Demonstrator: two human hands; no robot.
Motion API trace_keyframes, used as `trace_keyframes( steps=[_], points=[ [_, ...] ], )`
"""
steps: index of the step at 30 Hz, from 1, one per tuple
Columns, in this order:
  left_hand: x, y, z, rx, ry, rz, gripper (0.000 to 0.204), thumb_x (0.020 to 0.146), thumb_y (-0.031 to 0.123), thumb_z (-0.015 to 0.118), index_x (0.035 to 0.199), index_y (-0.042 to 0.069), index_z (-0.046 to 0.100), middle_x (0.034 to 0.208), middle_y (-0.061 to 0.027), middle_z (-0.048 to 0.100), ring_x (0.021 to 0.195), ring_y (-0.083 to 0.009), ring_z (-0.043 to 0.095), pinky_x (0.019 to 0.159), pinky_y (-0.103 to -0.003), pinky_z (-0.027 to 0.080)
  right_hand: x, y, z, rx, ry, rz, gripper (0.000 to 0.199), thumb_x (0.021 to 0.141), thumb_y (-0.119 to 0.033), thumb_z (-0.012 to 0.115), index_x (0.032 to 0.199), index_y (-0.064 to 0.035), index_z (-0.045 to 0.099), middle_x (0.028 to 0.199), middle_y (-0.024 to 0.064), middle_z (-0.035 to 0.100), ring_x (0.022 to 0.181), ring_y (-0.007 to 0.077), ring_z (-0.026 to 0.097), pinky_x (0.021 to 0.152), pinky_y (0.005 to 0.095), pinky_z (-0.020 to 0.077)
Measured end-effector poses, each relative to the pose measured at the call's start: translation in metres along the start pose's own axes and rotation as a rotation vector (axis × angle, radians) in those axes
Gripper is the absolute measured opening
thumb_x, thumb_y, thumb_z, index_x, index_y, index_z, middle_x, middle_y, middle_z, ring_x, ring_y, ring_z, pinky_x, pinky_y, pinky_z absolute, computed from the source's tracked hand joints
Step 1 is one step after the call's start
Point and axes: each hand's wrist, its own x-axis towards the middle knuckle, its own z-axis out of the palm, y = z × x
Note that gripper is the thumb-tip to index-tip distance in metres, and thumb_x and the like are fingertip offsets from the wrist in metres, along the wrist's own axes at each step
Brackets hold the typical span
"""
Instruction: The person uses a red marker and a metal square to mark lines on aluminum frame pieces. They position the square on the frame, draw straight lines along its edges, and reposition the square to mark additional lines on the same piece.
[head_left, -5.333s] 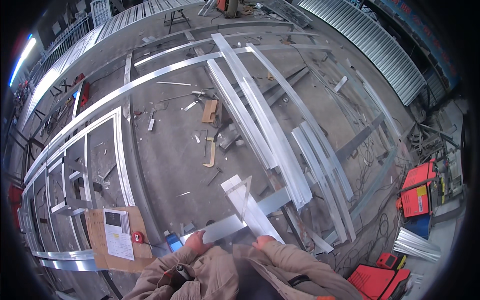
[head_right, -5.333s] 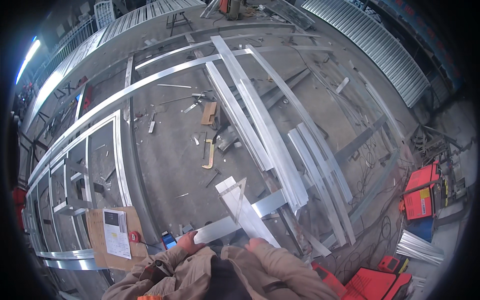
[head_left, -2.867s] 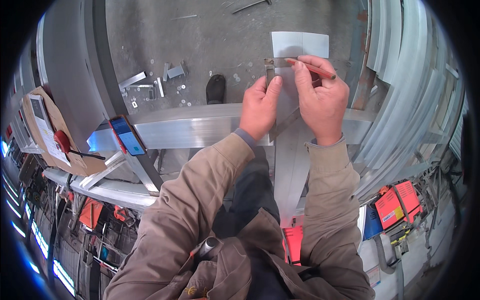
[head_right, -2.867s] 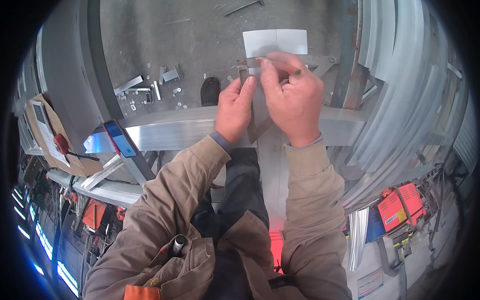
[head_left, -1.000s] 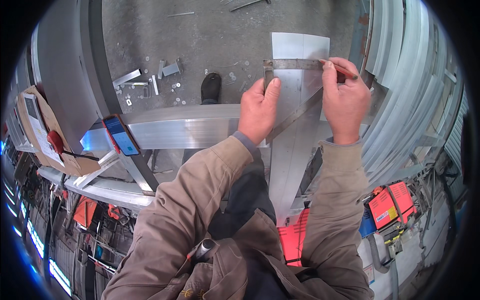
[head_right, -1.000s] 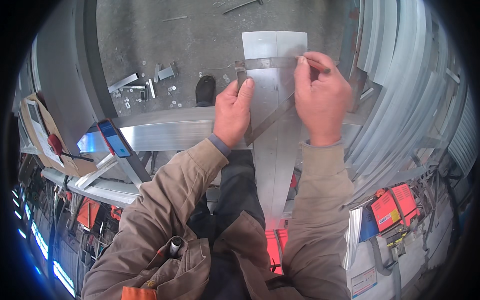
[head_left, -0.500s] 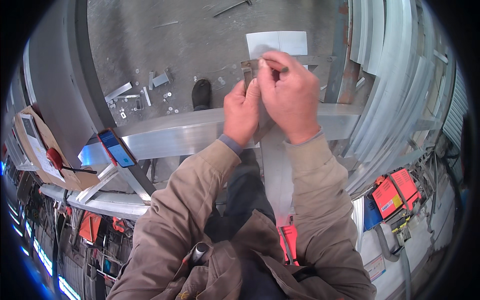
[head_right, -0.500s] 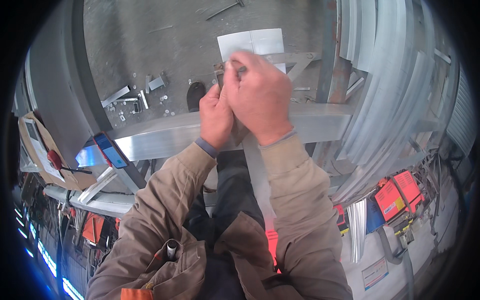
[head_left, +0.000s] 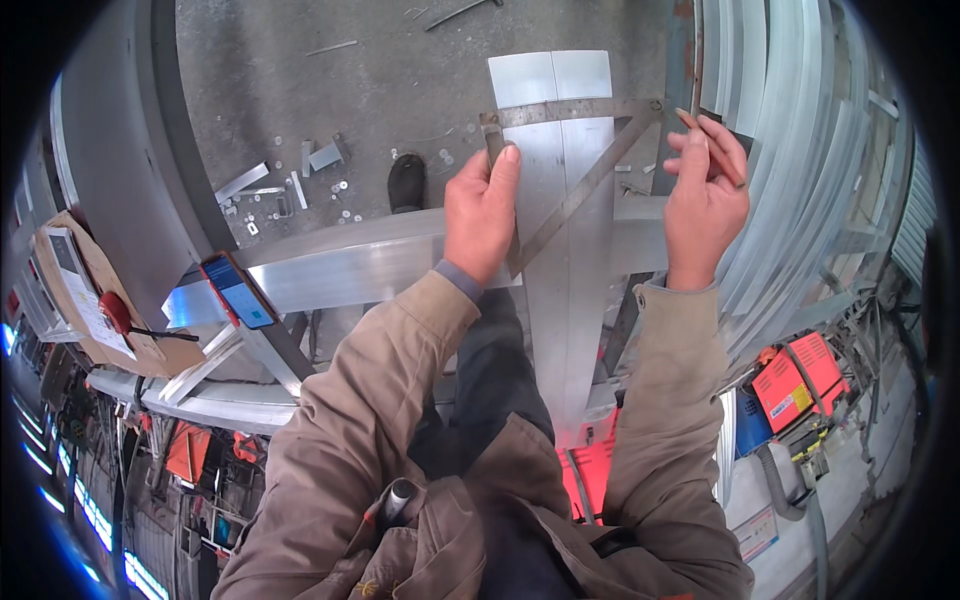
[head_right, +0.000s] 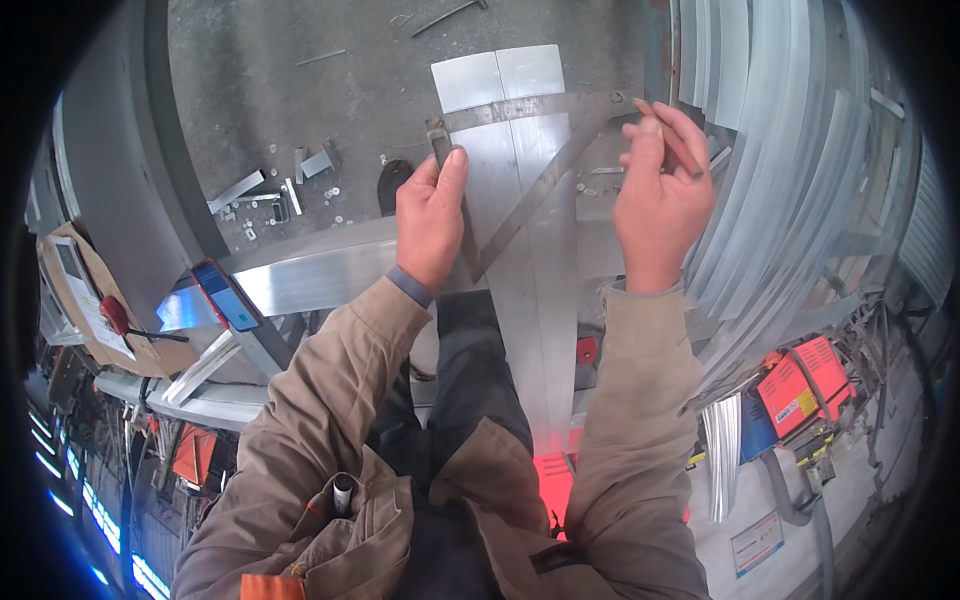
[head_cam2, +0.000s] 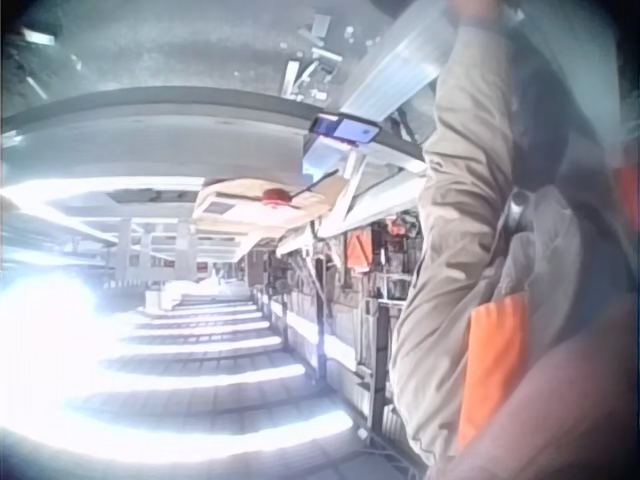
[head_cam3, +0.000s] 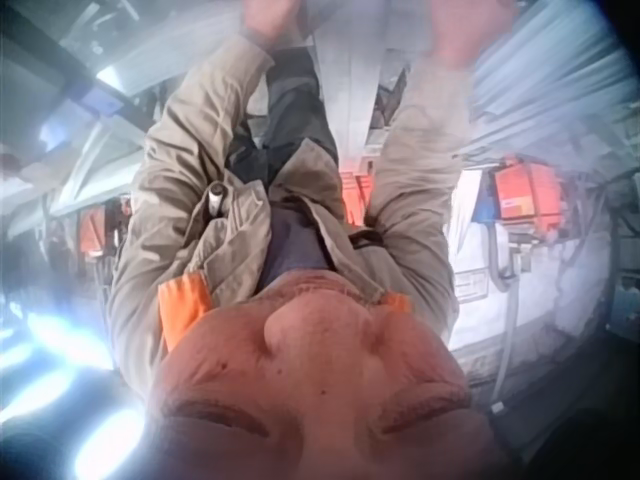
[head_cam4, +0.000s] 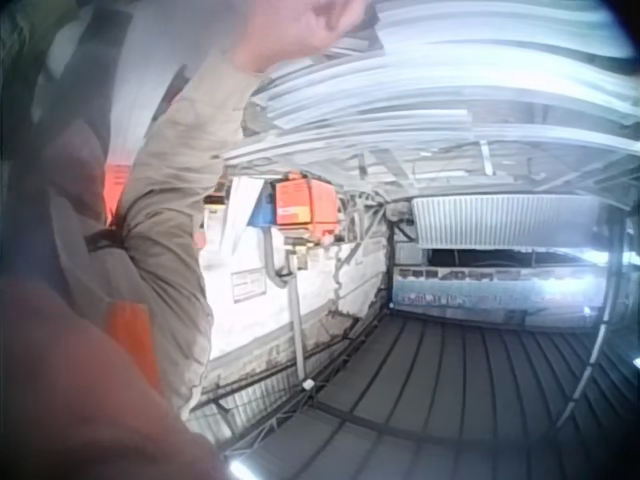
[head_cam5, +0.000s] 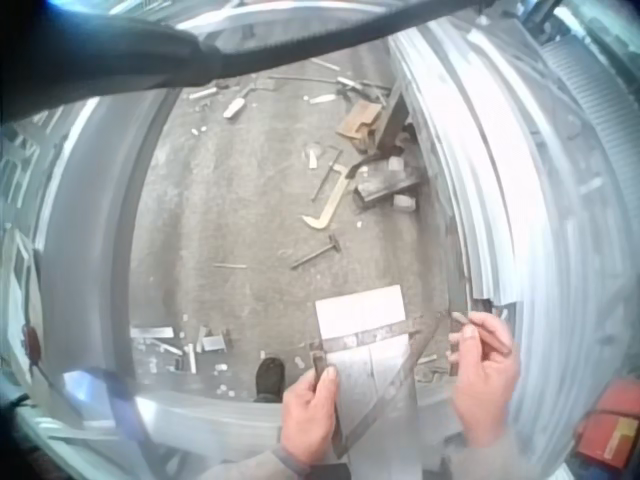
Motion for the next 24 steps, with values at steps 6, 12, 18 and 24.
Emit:
trace_keyframes(
  steps=[6,12,18,24],
  points=[
    [-0.002,0.007,-0.016,0.073,0.146,0.086,0.040,0.110,0.030,0.076,0.124,-0.008,0.076,0.099,-0.0109,0.083,0.092,-0.0138,0.072,0.085,-0.031,0.059,-0.025,0.023,0.005,0.052,-0.002,0.322,0.032,0.114,-0.021,0.067,0.135,0.0033,0.070,0.121,0.0146,0.082,0.106,0.0187,0.077,0.098,0.0316,0.0583],
    [-0.003,0.018,-0.028,0.251,0.008,0.060,0.035,0.107,0.027,0.078,0.114,-0.007,0.078,0.089,-0.0117,0.081,0.079,-0.0153,0.071,0.075,-0.034,0.058,-0.029,0.036,0.024,0.165,0.003,0.351,0.039,0.104,-0.017,0.080,0.133,0.0062,0.068,0.119,0.0147,0.081,0.109,0.0181,0.076,0.099,0.0321,0.0575],
    [-0.021,0.006,-0.035,0.384,-0.084,-0.020,0.034,0.108,0.026,0.078,0.115,-0.008,0.076,0.084,-0.0038,0.074,0.068,-0.0102,0.066,0.063,-0.030,0.053,-0.042,0.047,0.008,0.228,-0.018,0.431,0.040,0.097,-0.006,0.085,0.131,0.0059,0.066,0.115,0.0124,0.078,0.105,0.0144,0.072,0.094,0.0289,0.0566],
    [-0.049,-0.003,-0.035,0.369,-0.123,-0.065,0.031,0.105,0.024,0.079,0.109,-0.007,0.076,0.080,-0.0144,0.076,0.073,-0.0196,0.072,0.070,-0.038,0.057,-0.065,0.050,-0.009,0.136,-0.015,0.503,0.037,0.097,-0.009,0.087,0.127,0.0031,0.070,0.114,0.0089,0.077,0.087,0.0117,0.067,0.082,0.0286,0.0575]
  ],
)
